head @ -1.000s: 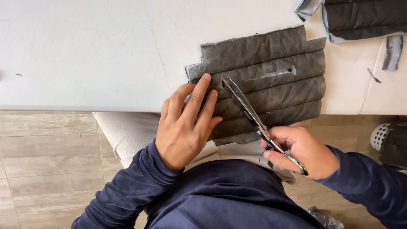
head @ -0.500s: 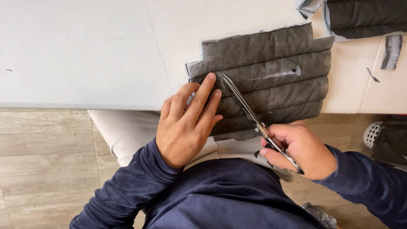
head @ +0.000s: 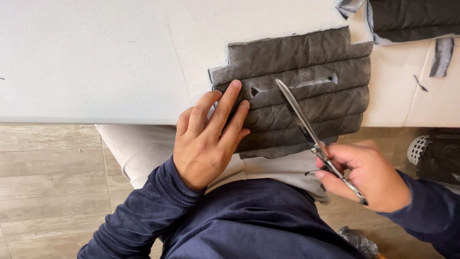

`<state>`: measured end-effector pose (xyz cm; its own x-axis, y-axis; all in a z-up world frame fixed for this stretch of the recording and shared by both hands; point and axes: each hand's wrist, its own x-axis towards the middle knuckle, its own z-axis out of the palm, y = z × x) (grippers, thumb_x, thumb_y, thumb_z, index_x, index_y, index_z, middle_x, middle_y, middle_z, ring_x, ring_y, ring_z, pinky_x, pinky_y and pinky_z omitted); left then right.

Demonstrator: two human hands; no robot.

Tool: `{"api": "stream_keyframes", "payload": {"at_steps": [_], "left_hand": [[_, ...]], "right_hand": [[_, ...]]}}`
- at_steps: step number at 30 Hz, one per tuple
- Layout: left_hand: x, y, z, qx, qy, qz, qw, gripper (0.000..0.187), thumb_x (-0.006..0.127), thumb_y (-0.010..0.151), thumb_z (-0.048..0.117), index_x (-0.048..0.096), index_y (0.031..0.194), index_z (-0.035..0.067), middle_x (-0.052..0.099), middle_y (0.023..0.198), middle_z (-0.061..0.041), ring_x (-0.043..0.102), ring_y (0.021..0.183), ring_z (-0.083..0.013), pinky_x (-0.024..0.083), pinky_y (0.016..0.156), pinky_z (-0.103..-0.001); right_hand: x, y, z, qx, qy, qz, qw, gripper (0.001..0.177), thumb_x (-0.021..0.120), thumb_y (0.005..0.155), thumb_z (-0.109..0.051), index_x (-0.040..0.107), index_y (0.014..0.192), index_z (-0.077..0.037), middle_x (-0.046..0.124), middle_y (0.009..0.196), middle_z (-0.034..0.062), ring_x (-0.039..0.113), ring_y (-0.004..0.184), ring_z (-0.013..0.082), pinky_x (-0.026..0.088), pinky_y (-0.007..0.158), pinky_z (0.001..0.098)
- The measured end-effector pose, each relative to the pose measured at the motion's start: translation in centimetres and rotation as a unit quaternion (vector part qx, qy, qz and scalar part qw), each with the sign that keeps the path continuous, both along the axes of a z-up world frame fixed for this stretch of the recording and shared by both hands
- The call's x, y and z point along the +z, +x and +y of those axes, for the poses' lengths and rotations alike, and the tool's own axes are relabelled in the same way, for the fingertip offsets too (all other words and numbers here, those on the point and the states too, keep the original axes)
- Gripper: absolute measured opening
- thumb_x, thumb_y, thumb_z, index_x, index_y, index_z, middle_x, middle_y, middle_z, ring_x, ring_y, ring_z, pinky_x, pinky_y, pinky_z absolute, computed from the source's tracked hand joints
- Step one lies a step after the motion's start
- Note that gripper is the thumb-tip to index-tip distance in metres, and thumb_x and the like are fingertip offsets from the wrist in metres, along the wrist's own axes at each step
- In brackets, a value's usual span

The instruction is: Cutting quilted fabric pieces and creating internal slots using scissors on a workshop table.

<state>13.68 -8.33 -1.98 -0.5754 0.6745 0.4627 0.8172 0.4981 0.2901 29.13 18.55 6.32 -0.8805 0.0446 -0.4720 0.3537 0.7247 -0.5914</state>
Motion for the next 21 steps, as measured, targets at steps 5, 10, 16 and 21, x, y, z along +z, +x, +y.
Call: {"api": "stream_keyframes", "payload": {"at_steps": [5,10,16,21], "left_hand": [[1.9,-3.3,-0.1,-0.090,-0.021,-0.049,0.995,0.027,0.062,0.105,0.016,0.071,0.129,0.009,0.057,0.151,-0.011,0.054,0.133,-0.0333,0.042,0.100,-0.045],[3.6,-9.8,0.4,-0.144,-0.045,0.084,0.985,0.017,0.066,0.105,0.018,0.078,0.116,0.015,0.067,0.146,-0.008,0.047,0.139,-0.0366,0.041,0.107,-0.051],[4.5,-8.1,1.4,-0.014,-0.065,0.106,0.992,0.059,0.090,0.089,0.066,0.062,0.096,0.014,0.052,0.093,-0.001,0.053,0.084,-0.0229,0.040,0.070,-0.037],[4.0,-7.6,1.7,-0.133,-0.095,0.049,0.985,0.031,0.082,0.079,0.032,0.062,0.088,0.011,0.058,0.102,-0.005,0.059,0.101,-0.0266,0.050,0.082,-0.039]], "right_hand": [[1.5,0.0,1.2,-0.038,0.018,0.030,0.999,0.013,0.079,0.076,-0.023,0.074,0.081,-0.012,0.060,0.053,-0.0056,0.050,0.043,0.0060,0.045,0.044,0.0216],[1.3,0.2,1.6,-0.052,-0.003,0.032,0.998,0.012,0.078,0.076,-0.017,0.073,0.081,-0.008,0.061,0.054,-0.0029,0.050,0.044,0.0059,0.044,0.043,0.0209],[-0.1,1.0,2.9,-0.060,-0.017,0.041,0.997,0.013,0.079,0.076,-0.019,0.073,0.084,-0.010,0.059,0.054,-0.0041,0.048,0.045,0.0062,0.045,0.044,0.0210],[-0.3,0.8,3.0,-0.013,-0.054,0.027,0.998,0.015,0.079,0.076,-0.023,0.074,0.085,-0.012,0.060,0.052,-0.0047,0.053,0.044,0.0066,0.046,0.045,0.0218]]}}
